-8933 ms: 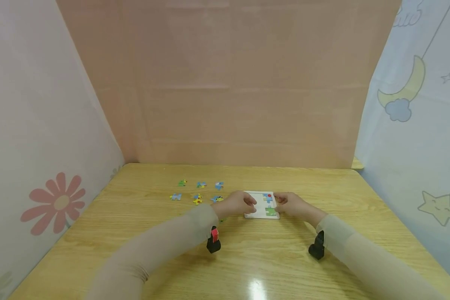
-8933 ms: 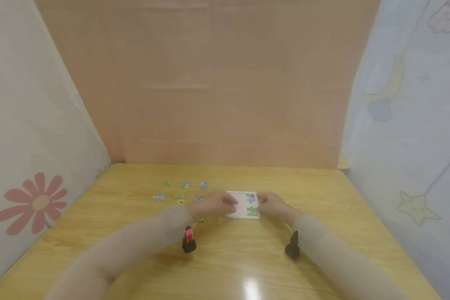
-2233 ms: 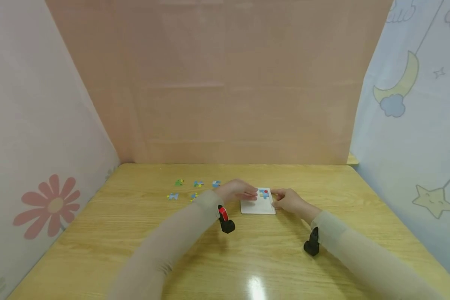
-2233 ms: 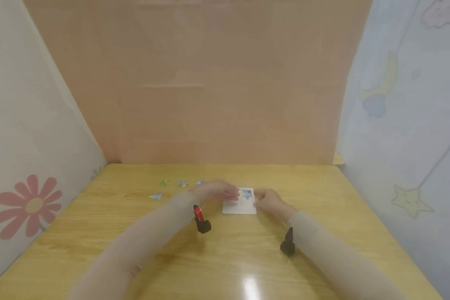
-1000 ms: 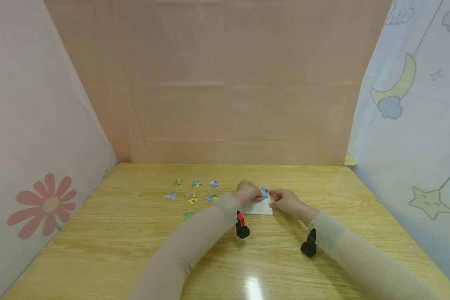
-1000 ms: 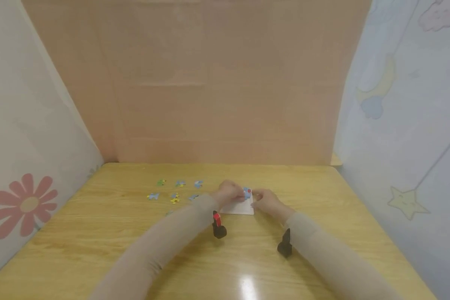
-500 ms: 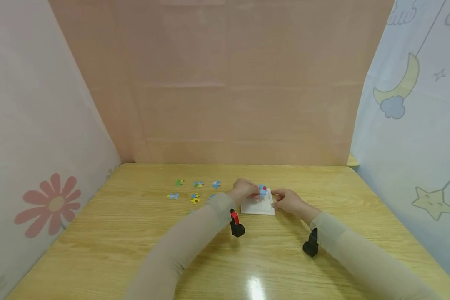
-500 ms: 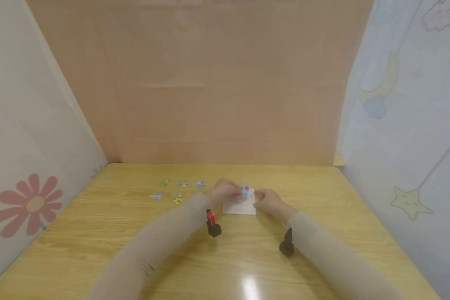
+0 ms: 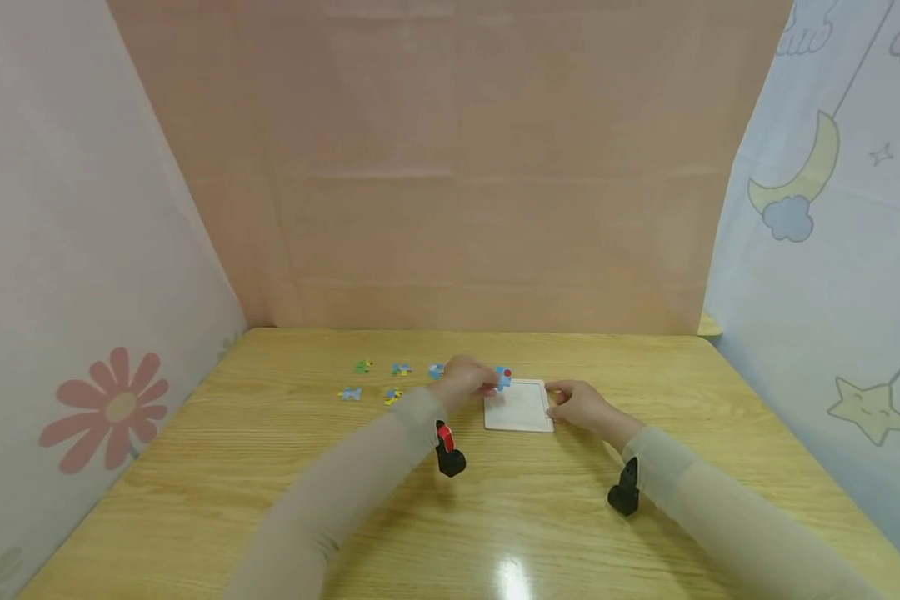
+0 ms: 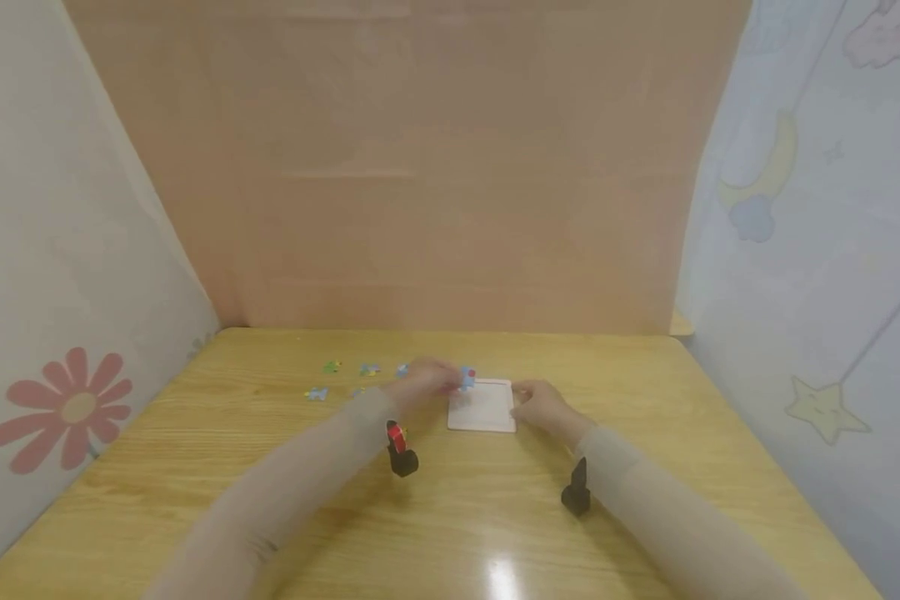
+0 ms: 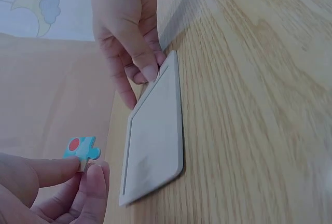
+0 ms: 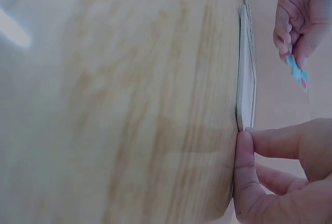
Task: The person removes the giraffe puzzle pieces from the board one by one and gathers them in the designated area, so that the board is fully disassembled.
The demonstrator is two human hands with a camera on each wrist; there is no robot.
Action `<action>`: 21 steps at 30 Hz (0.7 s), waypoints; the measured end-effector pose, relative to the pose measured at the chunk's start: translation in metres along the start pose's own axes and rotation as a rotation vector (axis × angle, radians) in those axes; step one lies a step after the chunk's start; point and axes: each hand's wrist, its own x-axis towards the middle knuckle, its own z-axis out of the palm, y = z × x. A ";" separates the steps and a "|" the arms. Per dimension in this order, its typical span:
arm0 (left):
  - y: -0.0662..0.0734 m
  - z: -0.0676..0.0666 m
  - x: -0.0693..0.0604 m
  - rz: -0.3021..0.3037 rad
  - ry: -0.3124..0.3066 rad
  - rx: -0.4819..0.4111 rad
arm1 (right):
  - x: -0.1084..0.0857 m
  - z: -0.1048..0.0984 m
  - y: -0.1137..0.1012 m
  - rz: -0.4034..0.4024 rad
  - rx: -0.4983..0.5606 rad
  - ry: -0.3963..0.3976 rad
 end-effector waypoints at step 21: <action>-0.031 -0.097 -0.025 0.007 0.087 0.111 | 0.007 0.005 0.005 0.000 0.004 0.020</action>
